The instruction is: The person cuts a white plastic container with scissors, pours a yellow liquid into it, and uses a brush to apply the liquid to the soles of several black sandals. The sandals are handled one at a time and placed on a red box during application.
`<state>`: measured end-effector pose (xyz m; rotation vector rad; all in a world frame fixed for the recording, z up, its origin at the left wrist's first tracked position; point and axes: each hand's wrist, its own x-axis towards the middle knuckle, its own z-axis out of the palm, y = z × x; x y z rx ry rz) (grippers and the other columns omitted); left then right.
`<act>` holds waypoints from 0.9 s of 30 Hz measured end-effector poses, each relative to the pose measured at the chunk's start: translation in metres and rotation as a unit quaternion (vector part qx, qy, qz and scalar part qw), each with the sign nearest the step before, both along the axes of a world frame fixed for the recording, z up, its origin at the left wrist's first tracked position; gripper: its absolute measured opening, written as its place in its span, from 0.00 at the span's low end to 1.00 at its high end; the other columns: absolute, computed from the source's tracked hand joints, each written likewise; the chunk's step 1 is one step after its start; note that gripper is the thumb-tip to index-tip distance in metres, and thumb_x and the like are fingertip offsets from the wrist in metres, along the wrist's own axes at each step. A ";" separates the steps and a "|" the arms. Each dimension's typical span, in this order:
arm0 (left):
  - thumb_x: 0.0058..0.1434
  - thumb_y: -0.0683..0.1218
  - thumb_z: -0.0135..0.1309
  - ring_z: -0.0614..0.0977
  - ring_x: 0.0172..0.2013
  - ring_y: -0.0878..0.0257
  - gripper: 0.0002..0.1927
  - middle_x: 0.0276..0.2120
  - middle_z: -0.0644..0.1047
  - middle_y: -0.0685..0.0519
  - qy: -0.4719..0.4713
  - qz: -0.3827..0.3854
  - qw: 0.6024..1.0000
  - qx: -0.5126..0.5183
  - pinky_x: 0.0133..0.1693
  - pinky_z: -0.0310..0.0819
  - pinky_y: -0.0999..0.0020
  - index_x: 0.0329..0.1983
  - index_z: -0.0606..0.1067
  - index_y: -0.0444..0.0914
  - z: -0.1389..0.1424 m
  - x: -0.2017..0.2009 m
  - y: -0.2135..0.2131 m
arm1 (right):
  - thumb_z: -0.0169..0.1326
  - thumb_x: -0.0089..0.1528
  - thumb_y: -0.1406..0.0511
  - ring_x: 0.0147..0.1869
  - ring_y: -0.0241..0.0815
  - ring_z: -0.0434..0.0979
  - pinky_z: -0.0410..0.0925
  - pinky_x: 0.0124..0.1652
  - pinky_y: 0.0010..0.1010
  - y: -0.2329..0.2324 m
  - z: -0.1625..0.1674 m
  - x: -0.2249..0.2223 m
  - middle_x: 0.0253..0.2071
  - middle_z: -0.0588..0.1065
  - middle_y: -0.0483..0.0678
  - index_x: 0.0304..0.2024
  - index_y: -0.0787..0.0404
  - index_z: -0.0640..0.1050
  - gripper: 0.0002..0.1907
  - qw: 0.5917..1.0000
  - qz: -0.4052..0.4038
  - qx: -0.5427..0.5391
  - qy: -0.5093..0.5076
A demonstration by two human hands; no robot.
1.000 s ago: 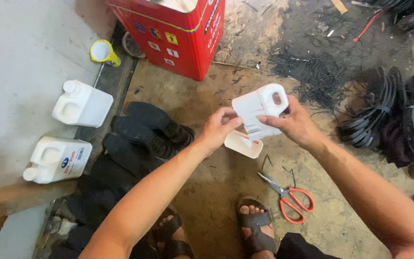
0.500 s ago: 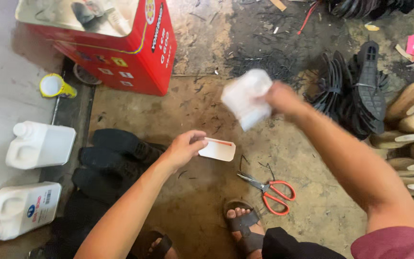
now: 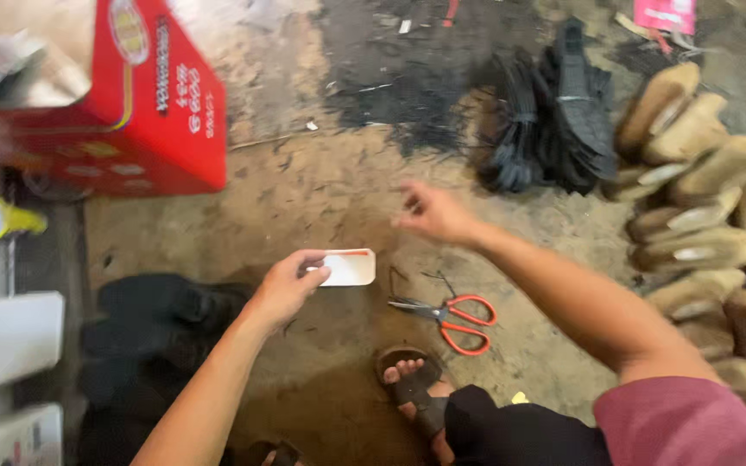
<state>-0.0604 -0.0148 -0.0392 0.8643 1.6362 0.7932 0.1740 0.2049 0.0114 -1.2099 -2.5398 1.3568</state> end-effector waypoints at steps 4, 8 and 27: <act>0.53 0.49 0.63 0.75 0.58 0.46 0.29 0.57 0.75 0.44 0.329 -0.127 0.920 0.171 0.57 0.70 0.52 0.59 0.74 0.40 0.022 -0.003 -0.014 | 0.64 0.56 0.54 0.57 0.57 0.78 0.71 0.52 0.45 -0.046 -0.027 0.037 0.57 0.77 0.57 0.64 0.59 0.69 0.37 0.996 0.040 0.076 -0.002; 0.39 0.52 0.69 0.68 0.64 0.38 0.46 0.65 0.67 0.42 0.516 -0.252 0.808 0.135 0.56 0.66 0.46 0.65 0.68 0.45 0.028 0.000 -0.011 | 0.59 0.62 0.54 0.67 0.57 0.70 0.66 0.63 0.48 -0.110 -0.032 0.079 0.63 0.73 0.55 0.66 0.57 0.71 0.32 0.993 -0.037 0.105 -0.027; 0.51 0.48 0.66 0.70 0.63 0.38 0.41 0.65 0.67 0.36 0.409 -0.291 0.852 0.149 0.60 0.67 0.49 0.69 0.67 0.37 0.025 0.059 0.062 | 0.50 0.69 0.47 0.78 0.66 0.56 0.55 0.74 0.48 -0.115 -0.062 0.331 0.71 0.63 0.64 0.66 0.67 0.68 0.35 0.864 -0.210 0.318 -0.329</act>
